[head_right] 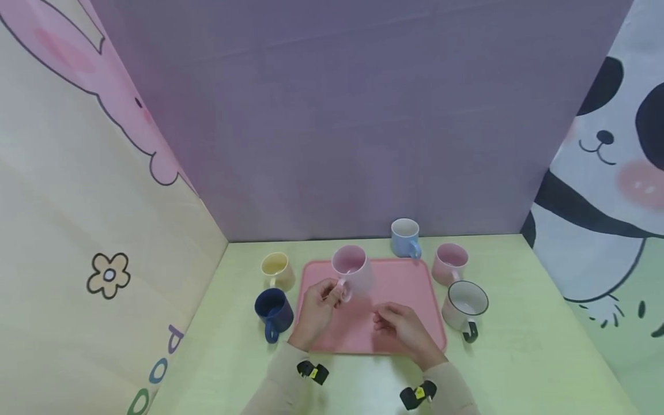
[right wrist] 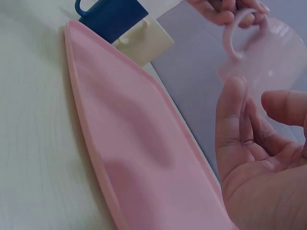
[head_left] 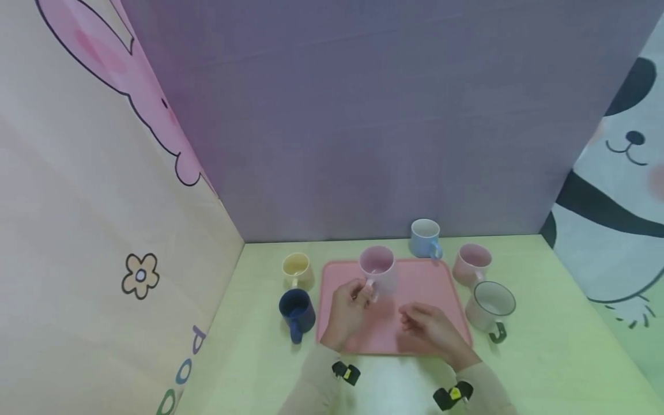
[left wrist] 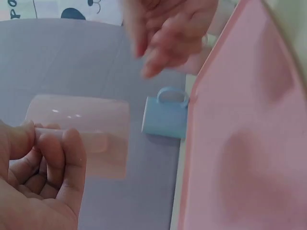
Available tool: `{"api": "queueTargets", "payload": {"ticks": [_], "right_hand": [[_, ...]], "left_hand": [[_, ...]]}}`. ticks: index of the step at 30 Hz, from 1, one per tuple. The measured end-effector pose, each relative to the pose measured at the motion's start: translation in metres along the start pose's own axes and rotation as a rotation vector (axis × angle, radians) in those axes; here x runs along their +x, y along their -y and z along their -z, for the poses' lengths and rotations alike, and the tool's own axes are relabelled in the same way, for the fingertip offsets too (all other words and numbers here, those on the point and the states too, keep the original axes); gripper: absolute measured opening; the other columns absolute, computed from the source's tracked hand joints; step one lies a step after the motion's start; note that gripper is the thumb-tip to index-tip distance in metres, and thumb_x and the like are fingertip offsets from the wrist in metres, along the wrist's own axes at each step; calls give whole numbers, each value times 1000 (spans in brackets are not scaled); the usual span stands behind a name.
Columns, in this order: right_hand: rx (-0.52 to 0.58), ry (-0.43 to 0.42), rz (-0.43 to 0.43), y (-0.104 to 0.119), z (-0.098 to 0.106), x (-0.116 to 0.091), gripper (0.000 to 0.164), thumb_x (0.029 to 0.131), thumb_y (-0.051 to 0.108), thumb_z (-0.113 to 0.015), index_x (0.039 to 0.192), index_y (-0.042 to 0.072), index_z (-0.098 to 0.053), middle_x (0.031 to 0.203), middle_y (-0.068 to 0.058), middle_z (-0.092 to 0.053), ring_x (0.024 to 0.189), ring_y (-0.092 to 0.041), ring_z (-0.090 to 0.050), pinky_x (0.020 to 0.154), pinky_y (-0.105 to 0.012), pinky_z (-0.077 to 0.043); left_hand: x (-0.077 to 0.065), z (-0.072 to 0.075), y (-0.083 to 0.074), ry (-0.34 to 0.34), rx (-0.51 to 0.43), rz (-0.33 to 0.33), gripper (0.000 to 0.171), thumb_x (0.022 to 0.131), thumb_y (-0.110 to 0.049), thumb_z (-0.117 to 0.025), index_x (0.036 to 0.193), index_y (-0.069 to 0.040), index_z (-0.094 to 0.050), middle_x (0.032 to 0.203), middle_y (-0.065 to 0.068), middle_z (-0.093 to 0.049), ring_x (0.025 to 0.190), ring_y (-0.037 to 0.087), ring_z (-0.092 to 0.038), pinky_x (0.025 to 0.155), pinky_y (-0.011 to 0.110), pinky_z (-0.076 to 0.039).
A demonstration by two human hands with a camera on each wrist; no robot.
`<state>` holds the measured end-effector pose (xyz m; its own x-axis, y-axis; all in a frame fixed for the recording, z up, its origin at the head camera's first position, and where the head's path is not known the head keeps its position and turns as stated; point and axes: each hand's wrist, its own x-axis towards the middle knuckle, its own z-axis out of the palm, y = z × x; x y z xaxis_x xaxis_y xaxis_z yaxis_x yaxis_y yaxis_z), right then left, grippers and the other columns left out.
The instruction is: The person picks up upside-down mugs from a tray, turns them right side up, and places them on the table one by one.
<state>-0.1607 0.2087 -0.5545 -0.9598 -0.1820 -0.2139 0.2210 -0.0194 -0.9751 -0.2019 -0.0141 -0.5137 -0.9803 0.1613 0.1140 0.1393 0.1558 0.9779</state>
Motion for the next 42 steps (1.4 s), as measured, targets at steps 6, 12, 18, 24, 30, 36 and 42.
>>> {"api": "queueTargets", "payload": {"ticks": [6, 12, 18, 24, 30, 36, 42], "right_hand": [[58, -44, -32, -6, 9, -6, 38, 107, 20, -54, 130, -10, -59, 94, 5, -69, 87, -8, -67, 85, -25, -59], [89, -75, -70, -9, 18, -12, 29, 106, 21, -54, 124, 1, -64, 95, 5, -70, 90, -9, -67, 86, -28, -60], [106, -104, -110, -12, 24, -19, 32, 106, 22, -53, 128, 0, -63, 98, 2, -70, 92, -11, -68, 87, -30, -61], [145, -94, -94, -19, 32, -25, 22, 106, 20, -55, 118, 7, -68, 96, 3, -71, 90, -11, -69, 87, -31, -61], [112, -94, -79, -25, 40, -31, 27, 106, 19, -53, 122, 0, -63, 96, 2, -70, 89, -11, -69, 86, -30, -61], [93, -135, -96, -30, 45, -37, 24, 106, 19, -54, 120, 3, -64, 98, 2, -70, 92, -11, -69, 88, -29, -60], [105, -120, -90, -36, 50, -45, 16, 106, 18, -54, 113, 11, -66, 99, 2, -70, 92, -10, -69, 90, -28, -59]], "left_hand": [[20, 17, -5, -89, 70, -74, 22, 104, -17, -59, 88, -5, -68, 84, 4, -64, 75, 12, -56, 64, 22, -49], [45, 30, -13, -224, 134, -67, 17, 103, -14, -61, 96, -3, -72, 85, 9, -67, 72, 11, -57, 62, 23, -51], [72, 37, -10, -332, 197, -33, 17, 102, -15, -62, 93, -5, -72, 83, 10, -72, 72, 14, -61, 64, 27, -53], [93, 41, -4, -409, 203, 53, 25, 104, -23, -60, 88, -7, -71, 84, 10, -72, 77, 20, -63, 72, 34, -52], [109, 40, 7, -453, 235, 108, 29, 104, -26, -59, 92, -5, -73, 93, 14, -76, 87, 29, -69, 82, 43, -56], [122, 36, 21, -504, 184, 188, 27, 105, -24, -57, 97, -3, -72, 99, 17, -77, 92, 34, -73, 85, 47, -58], [131, 32, 38, -575, 204, 217, 28, 103, -23, -59, 88, -3, -70, 95, 18, -76, 96, 38, -70, 92, 52, -54]]}}
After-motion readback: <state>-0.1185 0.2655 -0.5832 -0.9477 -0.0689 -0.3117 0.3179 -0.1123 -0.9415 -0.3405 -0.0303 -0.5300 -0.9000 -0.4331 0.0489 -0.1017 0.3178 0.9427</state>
